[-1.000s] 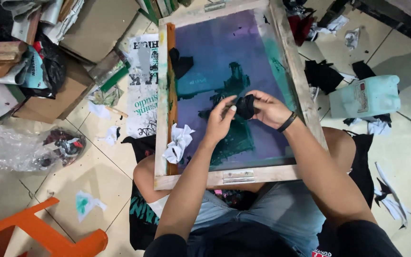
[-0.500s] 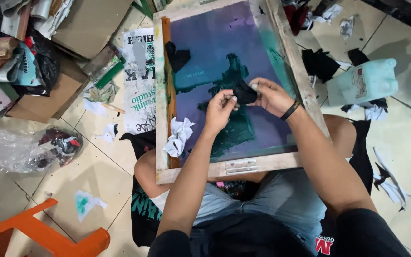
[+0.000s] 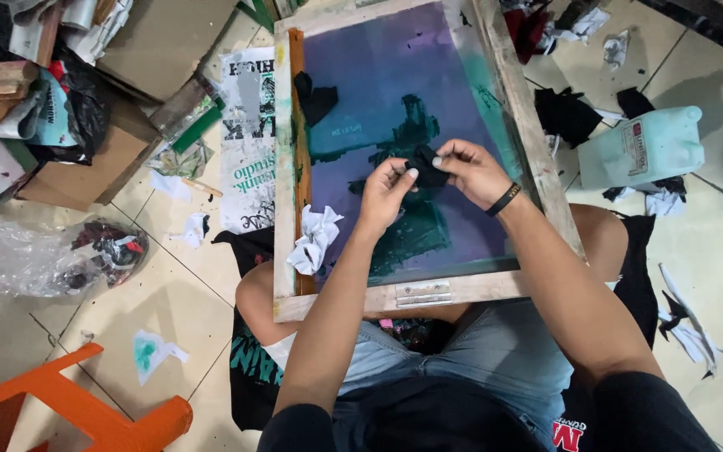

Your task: Cleaning ink and debris from a screen printing mesh using paper scraps and hands.

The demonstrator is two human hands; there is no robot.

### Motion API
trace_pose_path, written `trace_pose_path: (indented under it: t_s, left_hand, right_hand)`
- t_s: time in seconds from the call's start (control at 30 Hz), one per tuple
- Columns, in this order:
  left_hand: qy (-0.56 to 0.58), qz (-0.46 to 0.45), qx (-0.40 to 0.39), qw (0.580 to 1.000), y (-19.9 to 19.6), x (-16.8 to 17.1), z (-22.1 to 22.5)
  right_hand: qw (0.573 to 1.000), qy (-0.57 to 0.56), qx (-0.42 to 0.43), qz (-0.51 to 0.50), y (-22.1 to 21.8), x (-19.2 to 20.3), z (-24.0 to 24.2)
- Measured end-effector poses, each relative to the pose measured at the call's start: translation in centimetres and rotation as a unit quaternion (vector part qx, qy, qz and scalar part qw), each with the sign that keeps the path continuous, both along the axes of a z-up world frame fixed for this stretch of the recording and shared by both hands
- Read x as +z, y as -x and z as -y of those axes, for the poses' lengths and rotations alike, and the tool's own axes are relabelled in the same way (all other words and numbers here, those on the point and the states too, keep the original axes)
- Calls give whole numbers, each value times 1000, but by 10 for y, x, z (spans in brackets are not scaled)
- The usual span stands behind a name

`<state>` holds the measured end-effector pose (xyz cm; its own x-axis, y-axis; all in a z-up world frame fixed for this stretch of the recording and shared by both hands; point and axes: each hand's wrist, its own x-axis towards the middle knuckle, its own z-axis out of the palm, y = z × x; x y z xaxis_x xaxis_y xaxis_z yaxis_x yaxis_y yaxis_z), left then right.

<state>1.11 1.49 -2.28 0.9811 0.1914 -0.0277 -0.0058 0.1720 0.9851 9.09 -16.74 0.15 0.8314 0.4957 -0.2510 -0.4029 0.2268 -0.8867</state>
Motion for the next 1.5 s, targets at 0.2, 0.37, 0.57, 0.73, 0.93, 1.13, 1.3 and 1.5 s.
trace_pose_path:
  t_s: [0.2, 0.37, 0.57, 0.73, 0.93, 1.13, 1.3, 1.5]
  left_hand:
    - [19, 2, -2, 1000, 1, 8, 0]
    - [39, -13, 20, 999, 0, 6, -4]
    - [101, -50, 28, 993, 0, -3, -1]
    - [66, -48, 5, 997, 3, 12, -1]
    - [123, -57, 45, 990, 0, 11, 0]
    - [16, -92, 117, 989, 0, 15, -10]
    - [73, -132, 152, 977, 3, 40, -3]
    - [155, -136, 146, 967, -3, 13, -7]
  right_hand:
    - [1000, -14, -4, -27, 2, 19, 1]
    - [999, 16, -35, -20, -4, -6, -1]
    - [998, -17, -49, -42, -4, -7, -2]
    - [989, -100, -7, -109, 6, 15, 2]
    - [993, -46, 9, -106, 0, -3, -3]
    - [988, -21, 71, -137, 10, 16, -3]
    - [987, -4, 142, -74, 5, -6, -4]
    - [987, 29, 155, -35, 10, 19, -5]
